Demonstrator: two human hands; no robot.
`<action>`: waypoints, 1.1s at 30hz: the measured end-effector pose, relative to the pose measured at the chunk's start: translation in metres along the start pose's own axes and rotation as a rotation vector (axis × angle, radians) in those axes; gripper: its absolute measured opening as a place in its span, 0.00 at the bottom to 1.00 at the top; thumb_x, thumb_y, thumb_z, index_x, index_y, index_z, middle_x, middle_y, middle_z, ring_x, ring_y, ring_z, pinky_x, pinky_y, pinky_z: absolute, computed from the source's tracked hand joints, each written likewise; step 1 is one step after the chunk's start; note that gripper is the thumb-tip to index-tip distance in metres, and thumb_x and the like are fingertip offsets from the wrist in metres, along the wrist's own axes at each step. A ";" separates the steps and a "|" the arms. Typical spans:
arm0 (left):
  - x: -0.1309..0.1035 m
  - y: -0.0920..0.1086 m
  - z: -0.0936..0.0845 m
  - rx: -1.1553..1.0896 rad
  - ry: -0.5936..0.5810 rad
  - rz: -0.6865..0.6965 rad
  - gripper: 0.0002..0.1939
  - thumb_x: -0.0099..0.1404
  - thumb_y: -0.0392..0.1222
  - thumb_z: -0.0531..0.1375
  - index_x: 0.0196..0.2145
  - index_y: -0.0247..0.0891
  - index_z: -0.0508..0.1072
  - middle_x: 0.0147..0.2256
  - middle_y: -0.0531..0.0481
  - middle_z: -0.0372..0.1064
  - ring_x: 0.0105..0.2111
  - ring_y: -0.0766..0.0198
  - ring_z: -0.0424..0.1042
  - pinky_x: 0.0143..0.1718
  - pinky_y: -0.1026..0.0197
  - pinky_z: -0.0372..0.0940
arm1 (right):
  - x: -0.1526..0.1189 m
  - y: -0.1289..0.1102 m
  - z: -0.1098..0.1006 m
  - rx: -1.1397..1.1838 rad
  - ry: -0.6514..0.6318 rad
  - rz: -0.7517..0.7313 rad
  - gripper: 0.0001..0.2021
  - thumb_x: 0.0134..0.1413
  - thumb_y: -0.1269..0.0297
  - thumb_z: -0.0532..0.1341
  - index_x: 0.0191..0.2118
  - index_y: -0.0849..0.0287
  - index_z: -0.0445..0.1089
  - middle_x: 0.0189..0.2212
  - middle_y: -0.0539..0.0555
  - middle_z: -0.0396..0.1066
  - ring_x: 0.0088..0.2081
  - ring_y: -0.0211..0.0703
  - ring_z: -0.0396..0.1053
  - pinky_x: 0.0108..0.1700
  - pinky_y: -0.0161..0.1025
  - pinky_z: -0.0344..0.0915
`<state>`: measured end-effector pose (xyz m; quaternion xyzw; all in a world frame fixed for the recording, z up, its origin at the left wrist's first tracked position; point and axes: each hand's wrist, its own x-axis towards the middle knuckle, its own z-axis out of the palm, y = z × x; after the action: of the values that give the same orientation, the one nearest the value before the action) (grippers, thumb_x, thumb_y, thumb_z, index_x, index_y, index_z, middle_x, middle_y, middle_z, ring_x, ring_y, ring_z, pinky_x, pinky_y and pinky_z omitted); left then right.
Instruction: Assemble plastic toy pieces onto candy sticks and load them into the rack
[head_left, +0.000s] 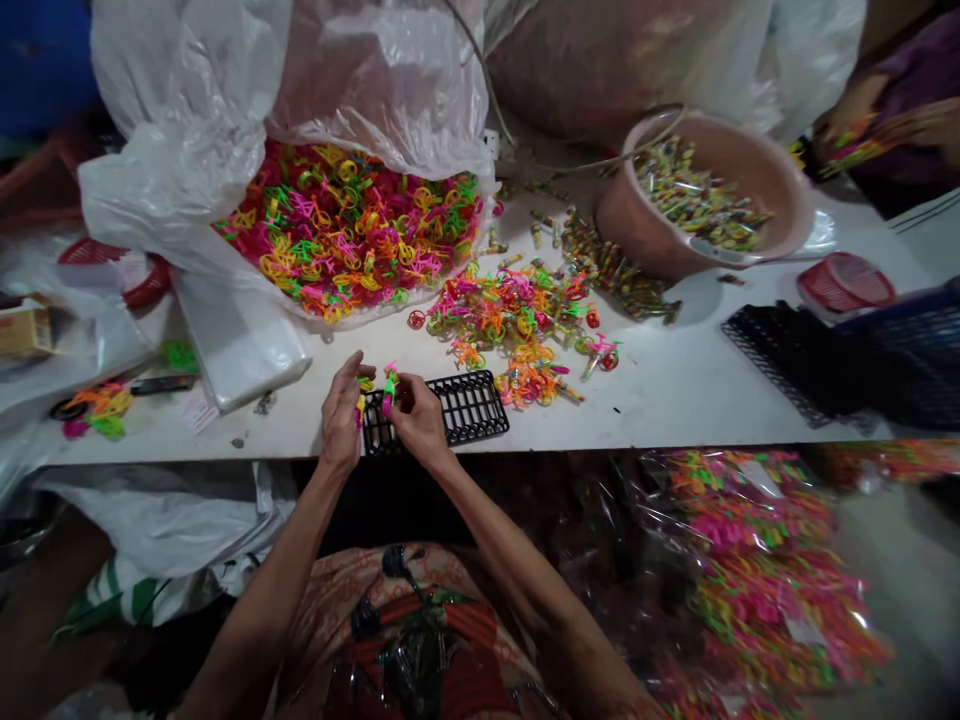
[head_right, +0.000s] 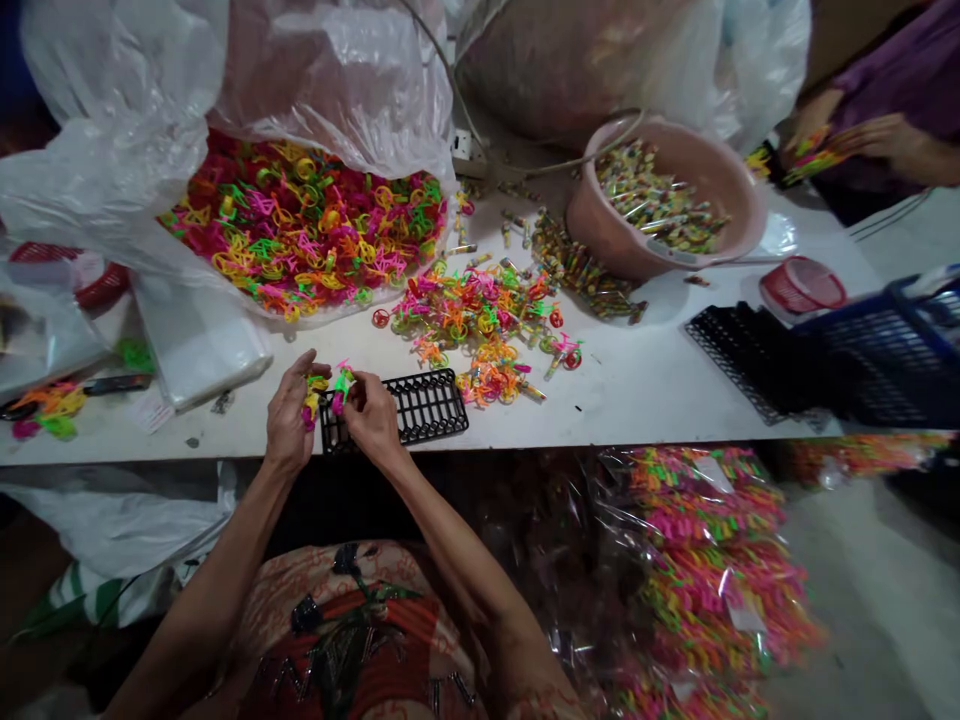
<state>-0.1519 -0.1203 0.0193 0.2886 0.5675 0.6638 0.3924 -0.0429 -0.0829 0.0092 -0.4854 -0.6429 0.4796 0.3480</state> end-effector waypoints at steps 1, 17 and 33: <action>0.000 0.000 0.001 -0.019 0.001 -0.013 0.22 0.60 0.55 0.59 0.48 0.44 0.74 0.41 0.50 0.72 0.45 0.61 0.70 0.52 0.56 0.61 | -0.001 -0.001 -0.002 -0.033 -0.006 -0.024 0.16 0.47 0.69 0.57 0.44 0.58 0.66 0.32 0.49 0.70 0.29 0.38 0.67 0.34 0.35 0.64; 0.000 0.005 0.000 0.125 -0.053 0.026 0.20 0.63 0.59 0.55 0.38 0.40 0.74 0.41 0.47 0.70 0.41 0.61 0.70 0.46 0.58 0.63 | -0.070 0.007 0.013 -0.103 -0.020 -0.144 0.08 0.53 0.68 0.55 0.40 0.56 0.67 0.32 0.52 0.70 0.33 0.41 0.69 0.39 0.37 0.67; -0.010 0.008 -0.015 0.219 -0.070 0.078 0.29 0.63 0.60 0.55 0.58 0.45 0.65 0.59 0.48 0.61 0.60 0.54 0.60 0.63 0.54 0.52 | -0.062 -0.022 -0.008 -0.619 -0.373 -0.195 0.13 0.58 0.71 0.55 0.48 0.55 0.66 0.41 0.54 0.71 0.37 0.41 0.71 0.34 0.34 0.64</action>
<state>-0.1607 -0.1370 0.0246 0.3746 0.6111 0.6020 0.3519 -0.0248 -0.1414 0.0335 -0.4083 -0.8530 0.3073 0.1057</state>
